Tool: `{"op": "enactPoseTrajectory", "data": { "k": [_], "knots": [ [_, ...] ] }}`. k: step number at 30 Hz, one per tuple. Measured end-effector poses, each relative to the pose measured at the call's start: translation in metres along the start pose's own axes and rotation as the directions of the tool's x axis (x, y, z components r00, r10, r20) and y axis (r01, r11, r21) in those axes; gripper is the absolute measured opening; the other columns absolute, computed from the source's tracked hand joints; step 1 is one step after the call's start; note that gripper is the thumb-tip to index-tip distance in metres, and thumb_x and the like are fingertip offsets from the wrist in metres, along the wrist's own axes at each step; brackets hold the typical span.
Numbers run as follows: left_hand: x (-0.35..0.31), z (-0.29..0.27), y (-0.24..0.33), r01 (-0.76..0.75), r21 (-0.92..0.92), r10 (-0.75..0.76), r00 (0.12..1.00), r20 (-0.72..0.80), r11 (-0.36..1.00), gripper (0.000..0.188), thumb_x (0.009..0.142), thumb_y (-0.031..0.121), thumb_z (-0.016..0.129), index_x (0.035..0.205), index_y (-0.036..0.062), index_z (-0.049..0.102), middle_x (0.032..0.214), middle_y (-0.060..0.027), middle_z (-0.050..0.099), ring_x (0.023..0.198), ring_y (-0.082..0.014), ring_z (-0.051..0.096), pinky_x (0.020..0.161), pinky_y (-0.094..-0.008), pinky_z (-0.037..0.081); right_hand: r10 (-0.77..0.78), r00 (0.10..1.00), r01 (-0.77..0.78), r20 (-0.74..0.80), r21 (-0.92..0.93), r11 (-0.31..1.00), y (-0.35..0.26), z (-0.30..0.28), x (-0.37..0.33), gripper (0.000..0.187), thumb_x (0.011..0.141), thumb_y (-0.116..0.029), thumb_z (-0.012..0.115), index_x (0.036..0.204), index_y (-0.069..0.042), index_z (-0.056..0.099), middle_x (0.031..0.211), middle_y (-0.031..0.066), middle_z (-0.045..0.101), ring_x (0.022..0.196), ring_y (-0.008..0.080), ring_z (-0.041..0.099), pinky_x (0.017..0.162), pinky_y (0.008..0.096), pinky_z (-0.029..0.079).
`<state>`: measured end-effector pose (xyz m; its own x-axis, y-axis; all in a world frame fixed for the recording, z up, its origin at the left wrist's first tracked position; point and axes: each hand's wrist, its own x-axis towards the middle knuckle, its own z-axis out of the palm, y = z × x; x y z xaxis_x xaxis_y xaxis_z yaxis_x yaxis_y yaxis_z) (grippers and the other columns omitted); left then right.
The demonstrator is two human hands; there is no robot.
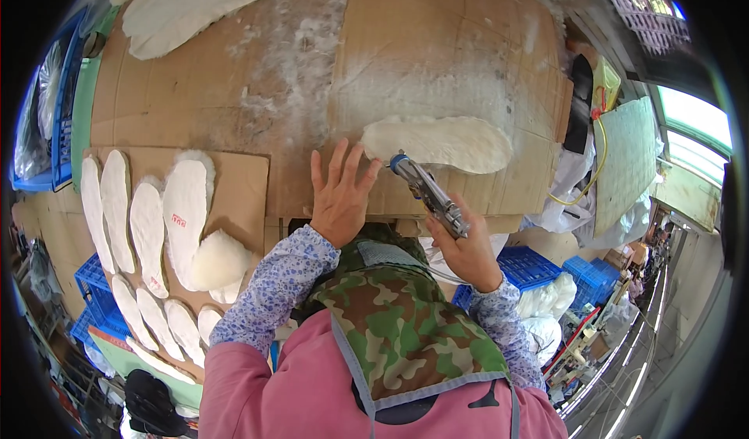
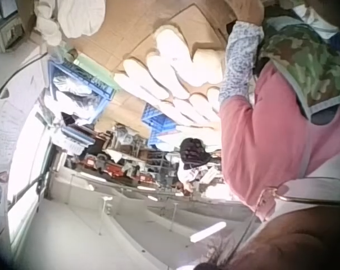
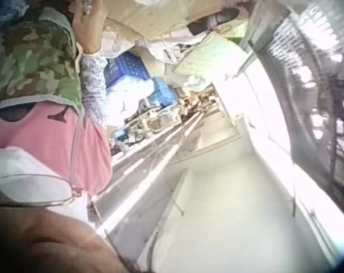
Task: Applying adhesive to shoe insoles using a spray gun and arranging them on a board.
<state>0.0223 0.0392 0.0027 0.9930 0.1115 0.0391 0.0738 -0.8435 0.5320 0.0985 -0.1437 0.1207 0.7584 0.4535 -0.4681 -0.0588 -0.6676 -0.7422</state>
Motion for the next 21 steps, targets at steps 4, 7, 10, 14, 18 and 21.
{"op": "enactPoseTrajectory", "data": {
  "k": [4, 7, 10, 14, 18, 21],
  "knots": [
    [-0.002, 0.0, -0.002, 0.005, 0.002, -0.005, 1.0, -0.012, 1.0, 0.054, 0.079, 0.003, 0.055, 0.131, 0.016, 0.05, 0.137, -0.0116, 0.036, 0.136, -0.033, 0.024, 0.109, -0.0608, 0.012, 0.02, 1.0, -0.02, 0.009, 0.01, 1.0, -0.005, 0.002, 0.001, 0.024, 0.085, -0.01, 0.062, 0.105, 0.0, 0.053, 0.075, 0.0232, 0.057, 0.07, 0.0419, 0.056, 0.064, 0.0403, 0.045],
    [-0.002, 0.001, -0.002, 0.002, 0.009, -0.002, 1.0, -0.005, 1.0, 0.054, 0.079, 0.003, 0.055, 0.131, 0.0163, 0.05, 0.137, -0.0119, 0.036, 0.136, -0.033, 0.024, 0.11, -0.0606, 0.012, 0.014, 1.0, -0.014, -0.011, 0.013, 1.0, -0.001, 0.002, 0.002, 0.024, 0.086, -0.01, 0.062, 0.105, 0.0, 0.053, 0.073, 0.0219, 0.057, 0.066, 0.0384, 0.057, 0.061, 0.0394, 0.045],
    [-0.002, -0.001, -0.001, 0.008, 0.027, -0.008, 1.0, 0.007, 1.0, 0.054, 0.079, 0.002, 0.054, 0.13, 0.0166, 0.051, 0.137, -0.0122, 0.036, 0.136, -0.033, 0.025, 0.11, -0.0605, 0.012, 0.03, 0.999, -0.029, -0.039, 0.036, 0.999, 0.0, -0.002, 0.002, 0.023, 0.086, -0.01, 0.062, 0.105, 0.0, 0.053, 0.07, 0.0201, 0.057, 0.06, 0.0329, 0.055, 0.058, 0.0378, 0.044],
    [0.001, -0.003, 0.004, 0.033, 0.03, -0.034, 0.999, 0.021, 0.999, 0.053, 0.078, 0.001, 0.053, 0.129, 0.0163, 0.052, 0.137, -0.013, 0.036, 0.136, -0.0331, 0.025, 0.109, -0.0607, 0.012, 0.019, 0.994, -0.013, -0.111, 0.06, 0.998, 0.014, -0.011, 0.0, 0.023, 0.087, -0.011, 0.062, 0.104, 0.001, 0.053, 0.067, 0.0175, 0.055, 0.056, 0.0265, 0.053, 0.055, 0.0355, 0.043],
    [0.003, -0.004, 0.008, 0.041, 0.026, -0.042, 0.999, 0.022, 0.999, 0.053, 0.078, 0.001, 0.053, 0.129, 0.0162, 0.052, 0.138, -0.0137, 0.036, 0.136, -0.0329, 0.026, 0.11, -0.06, 0.013, 0.065, 0.986, -0.055, -0.154, 0.071, 0.996, 0.023, -0.026, -0.004, 0.022, 0.086, -0.01, 0.062, 0.103, 0.001, 0.053, 0.068, 0.0166, 0.057, 0.057, 0.0241, 0.053, 0.055, 0.0349, 0.043],
    [0.004, -0.005, 0.01, 0.049, 0.033, -0.049, 0.999, 0.022, 0.998, 0.053, 0.078, 0.001, 0.054, 0.129, 0.0163, 0.052, 0.139, -0.0144, 0.035, 0.136, -0.0329, 0.026, 0.11, -0.0591, 0.013, 0.069, 0.978, -0.057, -0.197, 0.067, 0.996, 0.032, -0.036, -0.008, 0.022, 0.087, -0.01, 0.062, 0.103, 0.002, 0.054, 0.069, 0.0158, 0.058, 0.058, 0.022, 0.054, 0.055, 0.0339, 0.043]
  ]
}}
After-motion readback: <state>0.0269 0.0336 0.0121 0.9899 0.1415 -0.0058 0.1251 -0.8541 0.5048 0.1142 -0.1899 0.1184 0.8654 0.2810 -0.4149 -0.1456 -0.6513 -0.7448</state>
